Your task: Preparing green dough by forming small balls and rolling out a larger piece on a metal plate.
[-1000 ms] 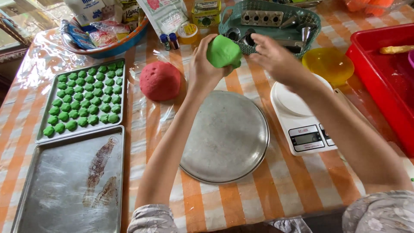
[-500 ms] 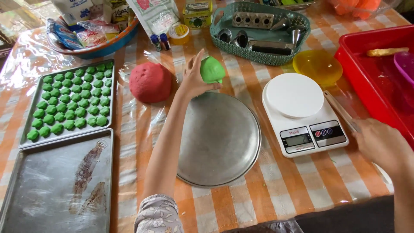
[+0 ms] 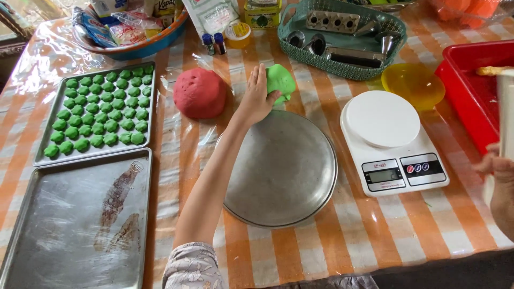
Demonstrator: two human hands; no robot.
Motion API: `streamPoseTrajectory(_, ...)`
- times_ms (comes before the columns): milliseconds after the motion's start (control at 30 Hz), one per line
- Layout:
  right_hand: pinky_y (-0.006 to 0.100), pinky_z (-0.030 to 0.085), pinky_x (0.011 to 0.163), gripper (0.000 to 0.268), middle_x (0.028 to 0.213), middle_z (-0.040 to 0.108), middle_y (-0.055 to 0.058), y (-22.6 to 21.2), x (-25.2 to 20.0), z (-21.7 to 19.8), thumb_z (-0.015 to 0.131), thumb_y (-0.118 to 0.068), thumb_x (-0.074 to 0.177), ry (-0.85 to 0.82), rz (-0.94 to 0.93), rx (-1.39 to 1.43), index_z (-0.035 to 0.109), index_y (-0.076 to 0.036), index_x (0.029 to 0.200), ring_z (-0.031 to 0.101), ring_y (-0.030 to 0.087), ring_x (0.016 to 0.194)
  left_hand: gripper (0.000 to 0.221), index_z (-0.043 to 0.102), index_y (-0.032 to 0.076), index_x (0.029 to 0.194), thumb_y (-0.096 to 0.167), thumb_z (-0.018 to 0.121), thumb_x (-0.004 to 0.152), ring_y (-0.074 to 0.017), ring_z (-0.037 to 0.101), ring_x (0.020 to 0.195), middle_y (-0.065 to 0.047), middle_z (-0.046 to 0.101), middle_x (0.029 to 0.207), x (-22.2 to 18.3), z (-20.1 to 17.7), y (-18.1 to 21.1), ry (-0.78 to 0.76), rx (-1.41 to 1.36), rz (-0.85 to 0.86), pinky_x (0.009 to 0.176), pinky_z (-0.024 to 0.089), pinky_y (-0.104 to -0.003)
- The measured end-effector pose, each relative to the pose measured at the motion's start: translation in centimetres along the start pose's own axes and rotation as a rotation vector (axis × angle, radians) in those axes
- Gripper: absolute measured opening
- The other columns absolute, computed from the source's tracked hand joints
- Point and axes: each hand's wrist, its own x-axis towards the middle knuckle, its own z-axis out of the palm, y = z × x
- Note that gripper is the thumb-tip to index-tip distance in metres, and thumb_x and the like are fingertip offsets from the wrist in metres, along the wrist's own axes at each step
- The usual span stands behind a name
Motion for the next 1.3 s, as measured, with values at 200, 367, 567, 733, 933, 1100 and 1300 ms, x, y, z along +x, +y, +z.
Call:
streamPoseTrajectory(200,0.039,0.060,0.084,0.041,0.075,0.037,0.003,-23.3,14.1,0.2,0.040,-0.047,0.115,0.023,-0.191,1.244,0.039,-0.013,0.093,0.047,0.018,0.070,0.094,-0.001,-0.002,0.159,0.045,0.058,0.103,-0.0410,0.004,0.157,-0.024,0.006,0.168,-0.2,0.5,-0.3,0.052,0.048,0.042,0.125,0.013,-0.053)
streamPoseTrajectory(367,0.021,0.056,0.055,0.031,0.077,0.053,0.001,-33.3,23.2,9.7,0.025,-0.026,0.114,0.009,-0.308,1.091,0.044,-0.002,0.117,0.056,0.011,0.060,0.092,0.003,-0.002,0.160,0.040,0.061,0.102,-0.0430,0.005,0.156,-0.027,0.010,0.167,-0.2,0.4,-0.7,0.035,0.032,0.006,0.124,0.013,-0.053)
streamPoseTrajectory(567,0.029,0.040,0.045,0.028,0.072,0.051,0.003,-35.1,24.8,17.1,0.032,-0.032,0.113,0.046,-0.449,0.971,0.043,-0.007,0.107,0.047,0.013,0.052,0.087,-0.002,0.009,0.163,0.024,0.059,0.102,-0.0478,-0.005,0.155,-0.027,-0.005,0.168,0.0,0.3,-1.6,-0.071,0.093,-0.006,0.123,0.012,-0.059)
streamPoseTrajectory(733,0.030,0.042,0.051,0.024,0.069,0.048,0.003,-34.1,24.9,19.3,0.036,-0.028,0.113,0.052,-0.417,1.110,0.044,-0.006,0.106,0.049,0.014,0.055,0.100,-0.011,0.003,0.160,0.042,0.060,0.103,-0.0378,-0.008,0.157,-0.020,-0.007,0.170,0.6,-0.2,-1.0,-0.160,0.236,-0.118,0.126,0.010,-0.049)
streamPoseTrajectory(933,0.035,0.038,0.052,0.023,0.073,0.053,0.005,-33.5,23.9,19.5,0.039,-0.028,0.112,-0.072,-0.437,0.908,0.046,-0.008,0.104,0.053,0.020,0.056,0.085,0.006,0.012,0.164,0.028,0.061,0.102,-0.0364,-0.004,0.157,-0.014,0.003,0.171,1.7,0.7,-3.0,-0.061,0.324,0.147,0.127,0.006,-0.053)
streamPoseTrajectory(1100,0.031,0.035,0.054,0.032,0.073,0.048,0.001,-33.4,24.6,19.4,0.035,-0.040,0.111,-0.144,-0.389,0.960,0.045,-0.011,0.101,0.043,0.013,0.058,0.099,-0.005,0.006,0.163,0.032,0.065,0.098,-0.0333,-0.008,0.159,-0.017,-0.007,0.171,1.5,0.9,-4.4,-0.064,0.200,0.120,0.130,0.003,-0.045)
streamPoseTrajectory(1300,0.036,0.056,0.067,0.029,0.057,0.061,0.000,-32.2,25.8,20.9,0.043,-0.026,0.113,-0.096,-0.435,1.040,0.057,-0.011,0.092,0.068,0.019,0.062,0.103,0.010,0.007,0.166,0.029,0.073,0.087,-0.0366,0.003,0.159,-0.019,0.006,0.172,-0.4,-1.2,-3.6,-0.083,-0.054,0.095,0.131,0.008,-0.042)
